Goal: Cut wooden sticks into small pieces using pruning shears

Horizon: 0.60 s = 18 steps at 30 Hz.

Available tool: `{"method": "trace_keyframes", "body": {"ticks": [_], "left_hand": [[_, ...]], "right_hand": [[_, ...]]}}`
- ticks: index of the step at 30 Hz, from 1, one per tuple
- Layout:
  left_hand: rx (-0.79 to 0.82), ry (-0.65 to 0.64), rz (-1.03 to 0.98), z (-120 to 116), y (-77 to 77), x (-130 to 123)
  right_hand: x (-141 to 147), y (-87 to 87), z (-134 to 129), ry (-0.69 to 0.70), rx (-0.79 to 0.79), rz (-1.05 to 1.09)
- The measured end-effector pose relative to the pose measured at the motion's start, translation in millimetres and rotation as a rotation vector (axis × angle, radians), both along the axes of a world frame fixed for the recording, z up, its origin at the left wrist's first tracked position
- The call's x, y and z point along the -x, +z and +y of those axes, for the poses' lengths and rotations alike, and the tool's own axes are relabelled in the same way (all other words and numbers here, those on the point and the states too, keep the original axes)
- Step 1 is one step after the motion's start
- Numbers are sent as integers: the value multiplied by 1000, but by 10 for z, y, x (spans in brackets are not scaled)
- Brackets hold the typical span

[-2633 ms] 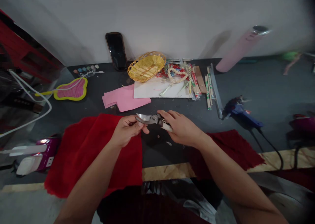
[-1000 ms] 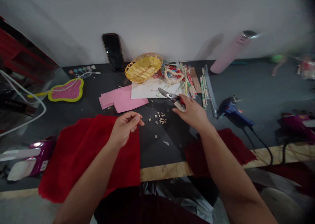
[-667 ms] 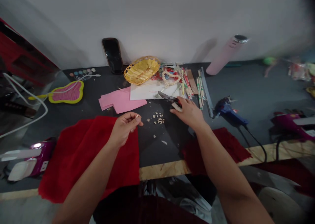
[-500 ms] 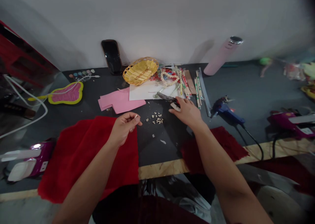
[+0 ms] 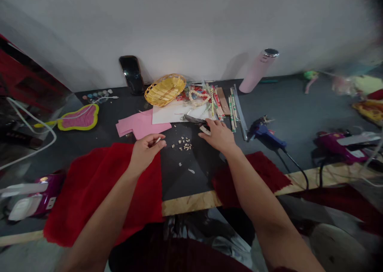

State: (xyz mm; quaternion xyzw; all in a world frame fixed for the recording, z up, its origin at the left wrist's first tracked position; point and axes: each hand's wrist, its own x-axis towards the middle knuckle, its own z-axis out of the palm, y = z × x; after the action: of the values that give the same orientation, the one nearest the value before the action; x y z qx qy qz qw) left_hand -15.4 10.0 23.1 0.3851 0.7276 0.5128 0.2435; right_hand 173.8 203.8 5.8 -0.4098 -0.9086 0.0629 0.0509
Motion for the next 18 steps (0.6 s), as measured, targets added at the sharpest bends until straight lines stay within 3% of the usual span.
{"method": "trace_keyframes", "body": {"ticks": [3, 8, 13, 18], "left_hand": [[59, -20, 307, 277, 55, 175], [202, -75, 691, 1107, 72, 473], [317, -161, 835, 1814, -10, 432], [372, -205, 898, 2117, -111, 306]], "right_hand": [[8, 0, 10, -12, 10, -19], [9, 33, -6, -10, 23, -38], [0, 80, -23, -2, 20, -38], [-7, 75, -4, 6, 12, -27]]}}
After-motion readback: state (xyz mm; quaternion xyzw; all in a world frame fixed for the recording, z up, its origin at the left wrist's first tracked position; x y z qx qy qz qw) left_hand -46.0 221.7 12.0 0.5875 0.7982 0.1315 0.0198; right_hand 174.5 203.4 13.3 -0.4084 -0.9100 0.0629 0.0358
